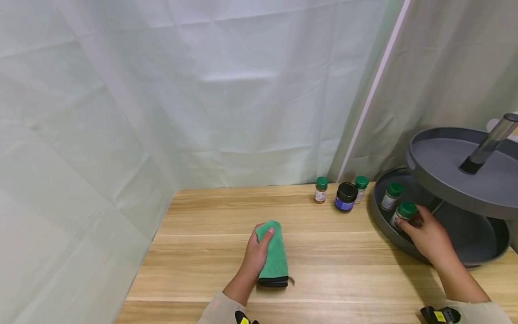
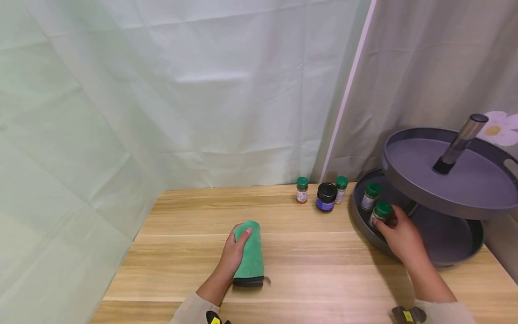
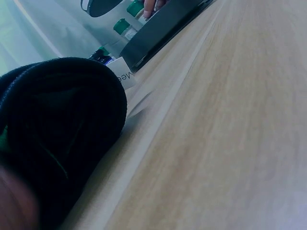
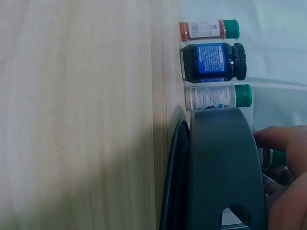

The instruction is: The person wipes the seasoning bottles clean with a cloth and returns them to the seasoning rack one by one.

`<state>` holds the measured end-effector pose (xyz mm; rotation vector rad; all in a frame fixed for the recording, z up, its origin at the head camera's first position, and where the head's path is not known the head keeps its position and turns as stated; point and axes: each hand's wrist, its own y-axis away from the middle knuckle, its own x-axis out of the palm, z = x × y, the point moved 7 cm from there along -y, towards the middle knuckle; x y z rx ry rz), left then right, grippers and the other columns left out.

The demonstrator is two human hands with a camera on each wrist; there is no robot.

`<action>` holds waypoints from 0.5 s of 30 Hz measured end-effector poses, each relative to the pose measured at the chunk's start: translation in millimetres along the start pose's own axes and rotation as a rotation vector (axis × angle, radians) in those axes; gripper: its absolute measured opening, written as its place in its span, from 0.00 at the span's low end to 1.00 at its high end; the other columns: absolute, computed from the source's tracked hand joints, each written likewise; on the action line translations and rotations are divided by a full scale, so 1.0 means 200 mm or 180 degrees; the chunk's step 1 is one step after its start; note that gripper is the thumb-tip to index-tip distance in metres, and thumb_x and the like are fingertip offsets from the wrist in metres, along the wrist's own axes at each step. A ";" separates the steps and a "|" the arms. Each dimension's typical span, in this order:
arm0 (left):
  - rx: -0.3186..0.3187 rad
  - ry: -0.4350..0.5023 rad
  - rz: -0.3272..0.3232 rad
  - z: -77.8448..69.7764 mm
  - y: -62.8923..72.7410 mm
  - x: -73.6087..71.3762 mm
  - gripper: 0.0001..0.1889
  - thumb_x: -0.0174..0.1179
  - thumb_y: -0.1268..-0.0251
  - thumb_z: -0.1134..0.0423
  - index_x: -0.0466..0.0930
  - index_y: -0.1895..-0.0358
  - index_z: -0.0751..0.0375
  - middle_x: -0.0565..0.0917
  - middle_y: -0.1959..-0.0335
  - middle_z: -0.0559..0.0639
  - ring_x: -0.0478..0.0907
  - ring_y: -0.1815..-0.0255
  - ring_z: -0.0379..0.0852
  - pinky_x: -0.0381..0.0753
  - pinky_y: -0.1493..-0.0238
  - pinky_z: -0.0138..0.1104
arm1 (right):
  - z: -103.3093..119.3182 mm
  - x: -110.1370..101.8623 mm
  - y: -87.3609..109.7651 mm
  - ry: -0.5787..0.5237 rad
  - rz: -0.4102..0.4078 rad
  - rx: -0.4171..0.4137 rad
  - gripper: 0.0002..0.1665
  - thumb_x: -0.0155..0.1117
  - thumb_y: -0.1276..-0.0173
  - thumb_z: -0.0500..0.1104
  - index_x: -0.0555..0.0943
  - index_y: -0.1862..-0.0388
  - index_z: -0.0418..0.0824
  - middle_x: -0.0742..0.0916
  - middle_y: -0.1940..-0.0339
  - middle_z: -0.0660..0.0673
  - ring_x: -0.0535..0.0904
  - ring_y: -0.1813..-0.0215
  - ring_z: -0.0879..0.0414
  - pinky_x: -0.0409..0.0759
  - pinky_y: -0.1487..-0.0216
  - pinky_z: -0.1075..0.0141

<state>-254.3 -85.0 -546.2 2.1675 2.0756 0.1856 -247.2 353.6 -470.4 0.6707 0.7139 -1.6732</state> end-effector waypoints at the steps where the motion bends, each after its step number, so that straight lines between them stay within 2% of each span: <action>1: -0.0001 -0.0006 0.0005 0.00 0.00 0.00 0.25 0.54 0.26 0.40 0.70 0.35 0.50 0.79 0.57 0.48 0.79 0.61 0.42 0.81 0.59 0.37 | 0.00 0.00 0.00 0.0005 0.0014 0.0005 0.38 0.61 0.25 0.51 0.63 0.31 0.25 0.80 0.45 0.20 0.78 0.45 0.25 0.79 0.55 0.46; 2: 0.0007 -0.0012 0.0008 0.00 0.00 0.00 0.25 0.54 0.25 0.40 0.69 0.35 0.50 0.79 0.56 0.48 0.79 0.61 0.42 0.81 0.59 0.37 | 0.00 0.00 -0.01 0.0006 0.0027 0.0011 0.38 0.61 0.25 0.51 0.63 0.31 0.25 0.80 0.45 0.20 0.78 0.45 0.26 0.77 0.55 0.42; 15: -0.0002 0.0023 0.0013 -0.01 0.01 0.00 0.25 0.54 0.26 0.40 0.70 0.35 0.49 0.80 0.58 0.48 0.80 0.63 0.43 0.82 0.61 0.37 | 0.05 0.02 -0.09 -0.0068 0.0068 -0.0001 0.38 0.59 0.24 0.52 0.63 0.29 0.27 0.79 0.43 0.21 0.76 0.43 0.25 0.74 0.52 0.37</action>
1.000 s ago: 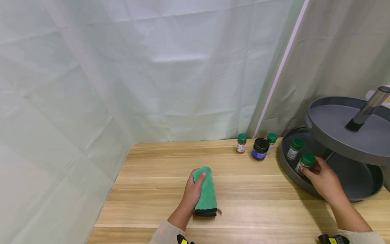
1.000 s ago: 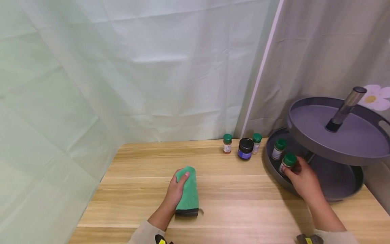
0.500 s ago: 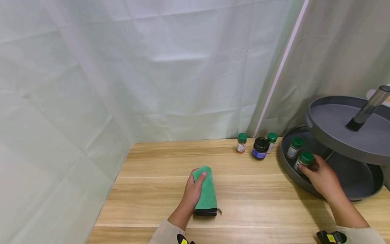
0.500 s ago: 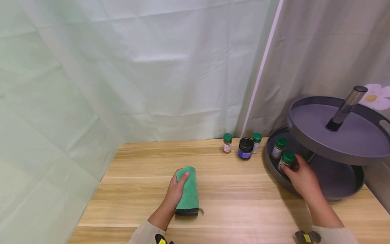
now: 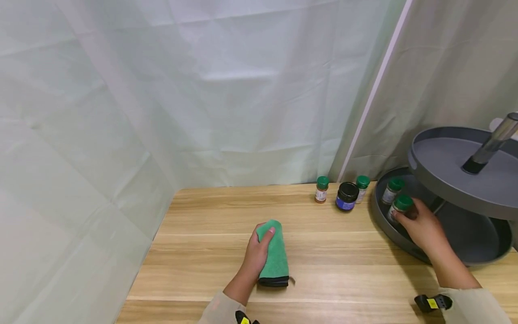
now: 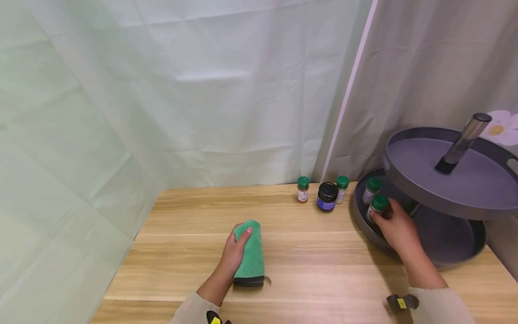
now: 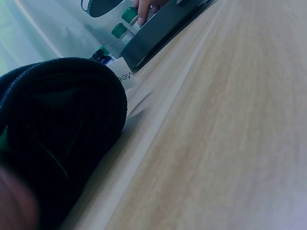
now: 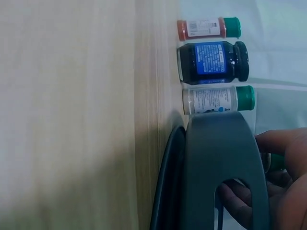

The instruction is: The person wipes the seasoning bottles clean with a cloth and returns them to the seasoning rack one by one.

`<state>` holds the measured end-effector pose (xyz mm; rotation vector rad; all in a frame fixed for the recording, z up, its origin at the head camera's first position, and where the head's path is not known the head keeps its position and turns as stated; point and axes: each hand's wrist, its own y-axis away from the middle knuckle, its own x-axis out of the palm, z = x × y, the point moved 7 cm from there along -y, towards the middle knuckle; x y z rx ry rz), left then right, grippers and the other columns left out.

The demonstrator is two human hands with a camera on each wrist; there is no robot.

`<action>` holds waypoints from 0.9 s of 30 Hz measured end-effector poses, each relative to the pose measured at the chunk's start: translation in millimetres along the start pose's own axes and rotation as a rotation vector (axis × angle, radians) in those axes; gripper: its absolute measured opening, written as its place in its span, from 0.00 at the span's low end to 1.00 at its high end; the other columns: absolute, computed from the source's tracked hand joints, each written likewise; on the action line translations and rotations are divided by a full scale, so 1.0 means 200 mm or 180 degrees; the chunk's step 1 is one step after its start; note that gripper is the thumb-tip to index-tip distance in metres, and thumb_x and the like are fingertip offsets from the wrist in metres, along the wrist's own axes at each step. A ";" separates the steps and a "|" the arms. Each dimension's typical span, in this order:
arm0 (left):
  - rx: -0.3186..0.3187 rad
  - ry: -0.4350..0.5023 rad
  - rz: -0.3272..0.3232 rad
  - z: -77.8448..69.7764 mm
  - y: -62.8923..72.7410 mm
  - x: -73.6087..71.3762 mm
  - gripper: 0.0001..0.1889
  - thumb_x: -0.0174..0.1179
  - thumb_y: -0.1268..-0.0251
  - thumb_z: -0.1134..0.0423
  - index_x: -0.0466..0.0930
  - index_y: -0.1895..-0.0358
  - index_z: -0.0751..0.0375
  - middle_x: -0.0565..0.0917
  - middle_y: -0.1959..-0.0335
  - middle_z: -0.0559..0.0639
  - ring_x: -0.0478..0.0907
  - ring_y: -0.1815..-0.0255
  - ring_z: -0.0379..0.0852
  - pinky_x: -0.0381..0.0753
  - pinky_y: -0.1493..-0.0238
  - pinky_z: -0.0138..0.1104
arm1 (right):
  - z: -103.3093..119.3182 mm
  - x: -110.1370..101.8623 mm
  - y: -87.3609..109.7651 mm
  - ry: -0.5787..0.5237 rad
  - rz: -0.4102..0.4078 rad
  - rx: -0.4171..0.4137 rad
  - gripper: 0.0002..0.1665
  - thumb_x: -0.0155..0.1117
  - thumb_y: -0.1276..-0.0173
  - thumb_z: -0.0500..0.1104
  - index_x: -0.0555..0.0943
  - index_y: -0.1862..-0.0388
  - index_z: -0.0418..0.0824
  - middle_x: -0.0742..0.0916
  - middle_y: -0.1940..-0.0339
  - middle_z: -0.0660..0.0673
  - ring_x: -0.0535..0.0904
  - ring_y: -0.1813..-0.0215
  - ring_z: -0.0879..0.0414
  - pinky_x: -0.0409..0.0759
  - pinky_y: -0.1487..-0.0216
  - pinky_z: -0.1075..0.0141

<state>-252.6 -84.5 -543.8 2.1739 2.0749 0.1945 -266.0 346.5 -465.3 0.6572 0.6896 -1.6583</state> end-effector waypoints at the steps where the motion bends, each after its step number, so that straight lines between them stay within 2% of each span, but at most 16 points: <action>1: 0.0004 -0.0005 0.0000 0.00 0.00 0.00 0.25 0.54 0.26 0.40 0.70 0.35 0.49 0.80 0.58 0.48 0.80 0.63 0.43 0.82 0.61 0.37 | 0.01 0.00 -0.01 0.0011 -0.0023 -0.0013 0.37 0.59 0.24 0.51 0.63 0.30 0.27 0.79 0.43 0.21 0.77 0.44 0.25 0.74 0.52 0.37; 10: -0.0004 -0.0023 0.0009 0.00 0.00 0.00 0.26 0.54 0.26 0.39 0.70 0.35 0.49 0.79 0.57 0.48 0.79 0.62 0.43 0.81 0.60 0.37 | 0.00 0.01 -0.07 0.0065 -0.0037 0.0022 0.37 0.58 0.24 0.51 0.63 0.30 0.26 0.78 0.42 0.20 0.76 0.43 0.24 0.73 0.51 0.35; 18: 0.0013 -0.0053 -0.0026 0.00 0.00 0.01 0.24 0.54 0.24 0.42 0.70 0.35 0.51 0.79 0.57 0.48 0.79 0.62 0.42 0.81 0.61 0.37 | 0.00 0.00 -0.08 -0.0170 -0.0075 0.0207 0.44 0.55 0.23 0.54 0.55 0.23 0.27 0.72 0.33 0.19 0.70 0.35 0.24 0.70 0.44 0.33; 21: 0.0022 -0.0055 -0.0033 0.00 0.00 0.00 0.23 0.53 0.24 0.43 0.70 0.35 0.51 0.79 0.57 0.48 0.79 0.61 0.42 0.81 0.60 0.37 | 0.01 -0.02 -0.07 -0.0247 -0.0136 0.0174 0.43 0.55 0.23 0.53 0.55 0.23 0.27 0.72 0.33 0.19 0.70 0.35 0.24 0.72 0.45 0.35; 22: 0.0025 -0.0052 -0.0034 0.00 0.00 0.00 0.23 0.54 0.24 0.42 0.70 0.35 0.51 0.79 0.57 0.48 0.79 0.61 0.42 0.81 0.60 0.37 | 0.02 -0.03 -0.07 -0.0266 -0.0191 0.0149 0.42 0.55 0.23 0.53 0.56 0.23 0.26 0.73 0.34 0.20 0.71 0.36 0.26 0.75 0.47 0.41; 23: 0.0026 -0.0051 -0.0033 0.00 -0.01 0.00 0.23 0.54 0.24 0.42 0.70 0.35 0.50 0.79 0.56 0.48 0.79 0.61 0.42 0.81 0.59 0.37 | 0.02 -0.03 -0.06 -0.0291 -0.0259 0.0148 0.41 0.56 0.23 0.52 0.58 0.24 0.27 0.74 0.35 0.21 0.75 0.38 0.31 0.77 0.48 0.47; 25: 0.0027 -0.0050 -0.0032 0.00 -0.01 0.00 0.23 0.54 0.24 0.42 0.70 0.35 0.50 0.79 0.56 0.48 0.79 0.60 0.42 0.81 0.59 0.37 | 0.03 -0.06 -0.05 -0.0345 -0.0428 0.0157 0.37 0.57 0.24 0.51 0.63 0.28 0.27 0.79 0.42 0.26 0.80 0.47 0.48 0.79 0.54 0.63; 27: 0.0025 -0.0043 -0.0029 0.00 -0.01 0.00 0.23 0.54 0.24 0.42 0.70 0.36 0.50 0.79 0.56 0.48 0.79 0.60 0.42 0.81 0.59 0.37 | 0.04 -0.08 -0.03 -0.0424 -0.0615 0.0171 0.32 0.59 0.25 0.50 0.68 0.33 0.29 0.82 0.52 0.38 0.77 0.56 0.67 0.74 0.62 0.76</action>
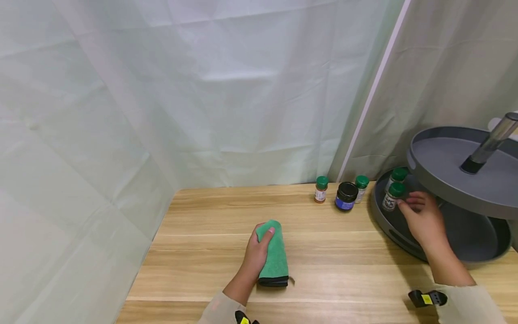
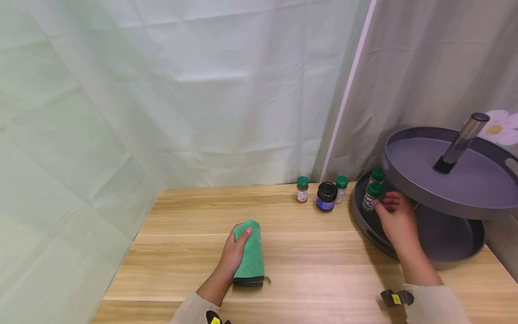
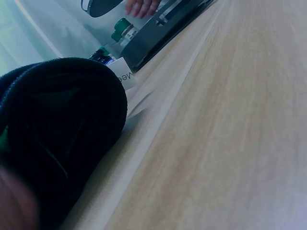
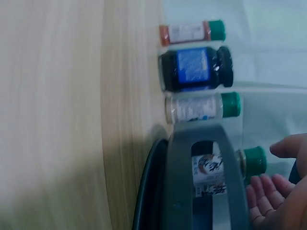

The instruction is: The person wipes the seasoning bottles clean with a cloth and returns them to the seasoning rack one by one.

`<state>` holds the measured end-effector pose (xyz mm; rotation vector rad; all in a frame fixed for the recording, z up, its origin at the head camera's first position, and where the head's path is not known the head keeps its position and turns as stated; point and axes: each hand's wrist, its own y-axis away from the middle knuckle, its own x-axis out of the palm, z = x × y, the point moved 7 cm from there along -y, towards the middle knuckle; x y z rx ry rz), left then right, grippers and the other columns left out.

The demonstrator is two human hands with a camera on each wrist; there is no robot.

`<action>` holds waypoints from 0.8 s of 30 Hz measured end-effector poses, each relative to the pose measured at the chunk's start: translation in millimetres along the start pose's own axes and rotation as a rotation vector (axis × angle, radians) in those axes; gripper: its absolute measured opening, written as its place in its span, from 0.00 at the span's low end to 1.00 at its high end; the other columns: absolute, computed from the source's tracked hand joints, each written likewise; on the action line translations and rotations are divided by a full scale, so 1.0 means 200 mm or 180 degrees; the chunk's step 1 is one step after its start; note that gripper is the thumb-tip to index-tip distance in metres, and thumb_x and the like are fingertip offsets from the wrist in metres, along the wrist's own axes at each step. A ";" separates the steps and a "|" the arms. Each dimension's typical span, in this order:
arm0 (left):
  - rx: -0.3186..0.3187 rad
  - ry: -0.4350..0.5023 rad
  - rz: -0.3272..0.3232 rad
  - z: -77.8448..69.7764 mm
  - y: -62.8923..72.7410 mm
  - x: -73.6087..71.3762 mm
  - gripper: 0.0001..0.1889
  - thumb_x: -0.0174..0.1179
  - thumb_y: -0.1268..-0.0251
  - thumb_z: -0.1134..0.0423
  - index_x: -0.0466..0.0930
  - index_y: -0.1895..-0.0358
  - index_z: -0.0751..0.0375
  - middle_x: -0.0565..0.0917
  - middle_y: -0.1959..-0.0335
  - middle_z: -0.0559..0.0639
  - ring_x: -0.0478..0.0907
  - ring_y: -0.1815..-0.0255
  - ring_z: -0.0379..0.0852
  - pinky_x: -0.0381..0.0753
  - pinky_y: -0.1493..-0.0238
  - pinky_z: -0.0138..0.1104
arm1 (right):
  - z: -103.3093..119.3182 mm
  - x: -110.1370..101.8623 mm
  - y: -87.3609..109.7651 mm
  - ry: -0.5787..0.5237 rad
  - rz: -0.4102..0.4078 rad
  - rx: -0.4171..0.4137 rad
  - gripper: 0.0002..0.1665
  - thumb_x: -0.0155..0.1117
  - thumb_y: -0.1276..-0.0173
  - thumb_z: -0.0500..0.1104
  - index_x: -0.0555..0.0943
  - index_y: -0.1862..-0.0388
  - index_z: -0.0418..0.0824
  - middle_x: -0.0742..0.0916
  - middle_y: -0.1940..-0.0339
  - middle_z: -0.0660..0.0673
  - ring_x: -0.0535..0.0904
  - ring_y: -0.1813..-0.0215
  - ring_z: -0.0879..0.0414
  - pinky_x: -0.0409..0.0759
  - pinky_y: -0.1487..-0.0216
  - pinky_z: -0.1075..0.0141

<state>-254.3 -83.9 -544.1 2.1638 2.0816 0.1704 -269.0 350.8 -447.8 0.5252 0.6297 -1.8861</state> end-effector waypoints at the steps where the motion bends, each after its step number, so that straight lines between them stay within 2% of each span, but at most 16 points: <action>1: -0.0001 0.0001 0.0002 0.00 0.00 0.00 0.23 0.54 0.24 0.42 0.70 0.36 0.50 0.79 0.56 0.48 0.79 0.60 0.42 0.81 0.59 0.37 | 0.01 -0.01 0.01 -0.0043 -0.0082 0.0015 0.30 0.60 0.25 0.50 0.70 0.35 0.30 0.81 0.55 0.47 0.73 0.60 0.74 0.70 0.66 0.81; 2: -0.0003 0.0008 0.0003 0.00 0.00 0.00 0.23 0.54 0.24 0.42 0.70 0.36 0.50 0.79 0.56 0.48 0.79 0.60 0.42 0.81 0.59 0.37 | 0.02 -0.01 0.02 -0.0100 -0.0126 0.0022 0.29 0.60 0.25 0.50 0.71 0.36 0.31 0.80 0.58 0.53 0.69 0.62 0.79 0.69 0.66 0.84; 4: -0.0001 0.0012 0.0003 0.00 0.00 0.00 0.23 0.54 0.24 0.42 0.70 0.36 0.50 0.79 0.56 0.48 0.79 0.60 0.42 0.81 0.59 0.37 | 0.05 -0.01 0.04 -0.0177 -0.0152 -0.0017 0.27 0.59 0.25 0.50 0.71 0.37 0.33 0.77 0.60 0.62 0.68 0.62 0.83 0.69 0.65 0.85; 7: -0.0018 0.0013 0.0005 0.00 0.00 0.00 0.24 0.54 0.25 0.42 0.70 0.35 0.50 0.79 0.56 0.48 0.79 0.60 0.42 0.81 0.59 0.37 | 0.10 0.02 0.07 -0.0240 -0.0053 -0.0116 0.28 0.57 0.23 0.52 0.70 0.34 0.34 0.76 0.57 0.64 0.68 0.59 0.83 0.69 0.61 0.86; 11: -0.0038 -0.0010 0.0008 0.00 0.00 0.00 0.24 0.54 0.25 0.41 0.69 0.35 0.49 0.79 0.55 0.48 0.79 0.60 0.42 0.81 0.59 0.37 | 0.17 0.07 0.10 -0.0301 0.0106 -0.0257 0.29 0.55 0.22 0.53 0.70 0.32 0.35 0.81 0.47 0.49 0.68 0.55 0.83 0.69 0.58 0.86; 14: -0.0045 -0.0019 0.0002 0.01 0.00 0.00 0.25 0.54 0.25 0.40 0.69 0.35 0.49 0.79 0.55 0.49 0.79 0.60 0.43 0.81 0.59 0.37 | 0.21 0.12 0.10 -0.0353 0.0189 -0.0358 0.29 0.55 0.21 0.52 0.70 0.30 0.35 0.81 0.39 0.38 0.67 0.52 0.85 0.68 0.55 0.87; 17: -0.0046 -0.0019 0.0005 0.01 0.00 0.00 0.25 0.54 0.25 0.40 0.69 0.35 0.49 0.79 0.55 0.49 0.79 0.60 0.43 0.81 0.59 0.37 | 0.24 0.16 0.10 -0.0342 0.0283 -0.0431 0.31 0.53 0.21 0.53 0.69 0.29 0.36 0.79 0.35 0.34 0.66 0.50 0.85 0.67 0.54 0.88; 19: -0.0044 -0.0007 0.0005 0.01 0.00 0.00 0.25 0.54 0.25 0.41 0.70 0.35 0.49 0.79 0.55 0.49 0.79 0.60 0.43 0.81 0.59 0.37 | 0.26 0.18 0.10 -0.0347 0.0353 -0.0466 0.32 0.53 0.20 0.54 0.68 0.27 0.36 0.79 0.33 0.34 0.72 0.46 0.77 0.66 0.53 0.89; 21: -0.0036 0.0007 0.0011 0.01 0.00 0.00 0.24 0.54 0.25 0.41 0.70 0.35 0.49 0.79 0.55 0.49 0.79 0.60 0.43 0.81 0.59 0.37 | 0.27 0.21 0.09 -0.0354 0.0430 -0.0496 0.34 0.52 0.20 0.55 0.66 0.26 0.36 0.77 0.31 0.33 0.77 0.39 0.63 0.66 0.53 0.89; 22: -0.0034 0.0013 0.0009 0.01 0.00 0.00 0.24 0.54 0.25 0.41 0.70 0.35 0.49 0.79 0.55 0.49 0.79 0.60 0.43 0.81 0.60 0.37 | 0.28 0.22 0.09 -0.0358 0.0457 -0.0505 0.35 0.52 0.20 0.55 0.65 0.25 0.36 0.76 0.31 0.33 0.77 0.37 0.55 0.67 0.53 0.88; 24: -0.0032 0.0016 0.0008 0.01 0.00 0.00 0.24 0.54 0.25 0.41 0.70 0.35 0.49 0.79 0.56 0.49 0.79 0.60 0.43 0.81 0.60 0.37 | 0.29 0.25 0.08 -0.0360 0.0493 -0.0523 0.35 0.52 0.20 0.55 0.64 0.24 0.36 0.74 0.29 0.32 0.74 0.32 0.40 0.72 0.47 0.81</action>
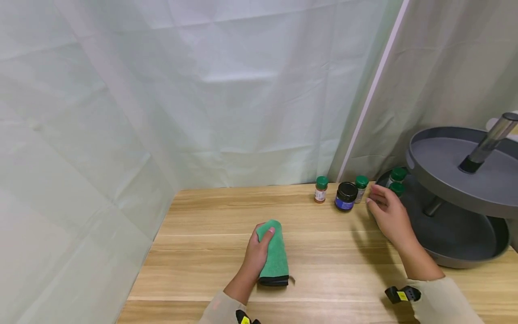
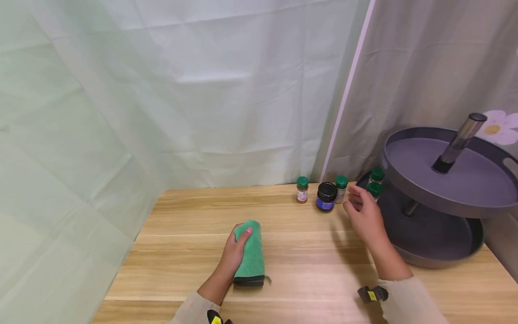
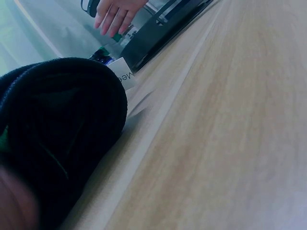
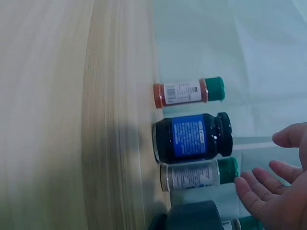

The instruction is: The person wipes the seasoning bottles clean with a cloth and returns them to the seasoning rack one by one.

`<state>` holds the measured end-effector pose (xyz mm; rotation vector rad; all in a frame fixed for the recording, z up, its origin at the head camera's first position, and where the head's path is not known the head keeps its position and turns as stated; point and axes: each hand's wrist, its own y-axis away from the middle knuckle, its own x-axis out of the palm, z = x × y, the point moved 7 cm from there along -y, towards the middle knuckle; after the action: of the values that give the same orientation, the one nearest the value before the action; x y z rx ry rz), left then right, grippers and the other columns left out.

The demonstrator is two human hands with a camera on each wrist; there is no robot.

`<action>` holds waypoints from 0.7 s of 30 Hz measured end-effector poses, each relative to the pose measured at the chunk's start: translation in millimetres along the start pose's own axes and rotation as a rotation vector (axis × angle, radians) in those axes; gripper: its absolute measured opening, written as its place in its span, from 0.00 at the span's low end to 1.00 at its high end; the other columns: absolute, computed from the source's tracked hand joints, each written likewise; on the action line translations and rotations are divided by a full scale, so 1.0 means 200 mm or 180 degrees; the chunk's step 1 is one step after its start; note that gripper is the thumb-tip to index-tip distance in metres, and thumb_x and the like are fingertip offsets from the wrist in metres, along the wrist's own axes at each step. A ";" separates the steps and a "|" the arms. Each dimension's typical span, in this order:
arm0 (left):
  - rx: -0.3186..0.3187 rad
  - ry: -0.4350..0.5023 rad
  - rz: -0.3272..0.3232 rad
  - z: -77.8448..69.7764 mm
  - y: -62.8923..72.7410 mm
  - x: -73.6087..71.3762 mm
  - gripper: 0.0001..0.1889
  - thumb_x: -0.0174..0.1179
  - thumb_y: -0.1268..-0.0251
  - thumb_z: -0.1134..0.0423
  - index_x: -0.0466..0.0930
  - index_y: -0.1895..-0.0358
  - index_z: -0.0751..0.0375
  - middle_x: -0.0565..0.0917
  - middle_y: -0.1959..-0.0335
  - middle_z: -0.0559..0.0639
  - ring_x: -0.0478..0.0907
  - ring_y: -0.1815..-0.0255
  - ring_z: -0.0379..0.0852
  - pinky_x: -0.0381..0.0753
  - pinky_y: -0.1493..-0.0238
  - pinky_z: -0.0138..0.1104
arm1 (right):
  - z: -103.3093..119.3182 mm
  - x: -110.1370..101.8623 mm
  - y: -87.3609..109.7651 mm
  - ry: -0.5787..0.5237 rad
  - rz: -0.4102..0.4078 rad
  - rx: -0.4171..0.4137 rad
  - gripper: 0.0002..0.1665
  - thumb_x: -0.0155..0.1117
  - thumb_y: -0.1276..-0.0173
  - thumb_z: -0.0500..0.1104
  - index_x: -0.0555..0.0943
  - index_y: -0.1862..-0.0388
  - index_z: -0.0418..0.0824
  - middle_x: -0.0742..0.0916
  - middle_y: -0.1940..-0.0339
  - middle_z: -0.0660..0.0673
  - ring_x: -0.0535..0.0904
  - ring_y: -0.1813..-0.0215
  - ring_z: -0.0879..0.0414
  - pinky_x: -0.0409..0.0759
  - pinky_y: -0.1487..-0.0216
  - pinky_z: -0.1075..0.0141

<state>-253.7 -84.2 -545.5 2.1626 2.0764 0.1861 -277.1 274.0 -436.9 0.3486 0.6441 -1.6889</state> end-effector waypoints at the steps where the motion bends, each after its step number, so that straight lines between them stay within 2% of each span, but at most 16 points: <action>1: 0.0000 -0.0004 -0.0002 0.00 0.00 0.00 0.24 0.54 0.25 0.41 0.70 0.35 0.50 0.79 0.56 0.49 0.79 0.60 0.42 0.82 0.60 0.37 | 0.00 0.01 -0.01 -0.0006 0.0010 -0.0005 0.35 0.52 0.20 0.54 0.64 0.23 0.36 0.73 0.29 0.31 0.73 0.32 0.36 0.76 0.44 0.75; 3: -0.0007 -0.0010 -0.0011 0.00 0.01 0.00 0.25 0.54 0.25 0.41 0.70 0.35 0.50 0.80 0.56 0.49 0.79 0.61 0.42 0.82 0.60 0.36 | 0.01 0.03 -0.01 0.0021 -0.0004 -0.0009 0.34 0.52 0.20 0.54 0.63 0.23 0.38 0.72 0.29 0.31 0.73 0.32 0.32 0.79 0.43 0.60; 5: -0.0014 -0.0011 -0.0019 -0.01 0.01 0.00 0.25 0.54 0.26 0.41 0.70 0.35 0.50 0.80 0.56 0.49 0.80 0.61 0.42 0.82 0.60 0.36 | 0.01 0.04 -0.02 0.0030 -0.0018 -0.0011 0.34 0.51 0.20 0.54 0.63 0.22 0.41 0.71 0.28 0.32 0.73 0.32 0.31 0.78 0.43 0.47; 7: -0.0011 -0.0003 -0.0017 -0.01 0.01 0.00 0.25 0.54 0.25 0.41 0.70 0.35 0.50 0.80 0.56 0.49 0.80 0.61 0.42 0.82 0.60 0.36 | 0.02 0.04 -0.03 -0.0009 -0.0036 -0.0013 0.35 0.50 0.20 0.55 0.62 0.21 0.43 0.69 0.25 0.33 0.72 0.31 0.29 0.77 0.42 0.41; 9: -0.0022 -0.0014 -0.0013 -0.01 0.01 0.00 0.25 0.54 0.26 0.40 0.70 0.35 0.49 0.80 0.56 0.49 0.80 0.61 0.42 0.82 0.60 0.36 | 0.03 0.04 -0.05 -0.0015 -0.0081 -0.0035 0.35 0.51 0.20 0.55 0.62 0.21 0.43 0.67 0.23 0.35 0.71 0.30 0.30 0.81 0.43 0.54; 11: -0.0018 -0.0028 -0.0001 -0.01 0.01 0.01 0.25 0.54 0.25 0.40 0.69 0.35 0.49 0.80 0.56 0.48 0.80 0.60 0.42 0.81 0.59 0.36 | 0.02 0.05 -0.08 -0.0012 -0.0120 -0.0048 0.35 0.51 0.20 0.54 0.62 0.20 0.43 0.64 0.20 0.37 0.70 0.29 0.31 0.80 0.46 0.65; 14: -0.0019 -0.0050 0.0002 0.00 0.01 0.01 0.25 0.53 0.25 0.40 0.69 0.35 0.48 0.79 0.55 0.48 0.79 0.60 0.42 0.81 0.59 0.36 | 0.01 0.05 -0.12 -0.0028 -0.0188 -0.0062 0.34 0.53 0.20 0.50 0.62 0.21 0.42 0.63 0.19 0.37 0.69 0.28 0.31 0.78 0.43 0.66; 16: -0.0011 -0.0050 0.0004 0.00 0.01 0.01 0.25 0.53 0.25 0.40 0.69 0.35 0.49 0.79 0.55 0.49 0.79 0.60 0.42 0.81 0.59 0.36 | 0.00 0.06 -0.15 -0.0062 -0.0203 -0.0029 0.34 0.53 0.21 0.48 0.61 0.21 0.41 0.61 0.19 0.37 0.67 0.27 0.31 0.76 0.35 0.50; 18: -0.0018 -0.0044 -0.0004 -0.01 0.01 0.01 0.25 0.54 0.26 0.40 0.70 0.35 0.49 0.80 0.55 0.49 0.79 0.60 0.42 0.81 0.59 0.36 | -0.02 0.07 -0.17 -0.0102 -0.0221 0.0017 0.34 0.54 0.21 0.47 0.61 0.20 0.41 0.60 0.19 0.36 0.65 0.25 0.30 0.67 0.30 0.37; 21: -0.0024 -0.0051 -0.0009 -0.01 0.01 0.00 0.25 0.54 0.26 0.40 0.70 0.35 0.49 0.80 0.55 0.49 0.79 0.60 0.43 0.81 0.59 0.36 | -0.04 0.08 -0.21 -0.0124 -0.0208 0.0127 0.36 0.53 0.21 0.48 0.57 0.19 0.40 0.58 0.18 0.34 0.63 0.25 0.28 0.64 0.29 0.36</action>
<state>-252.8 -83.9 -544.0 2.1496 2.0667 0.1754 -321.8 270.1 -442.9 0.3252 0.5995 -1.7687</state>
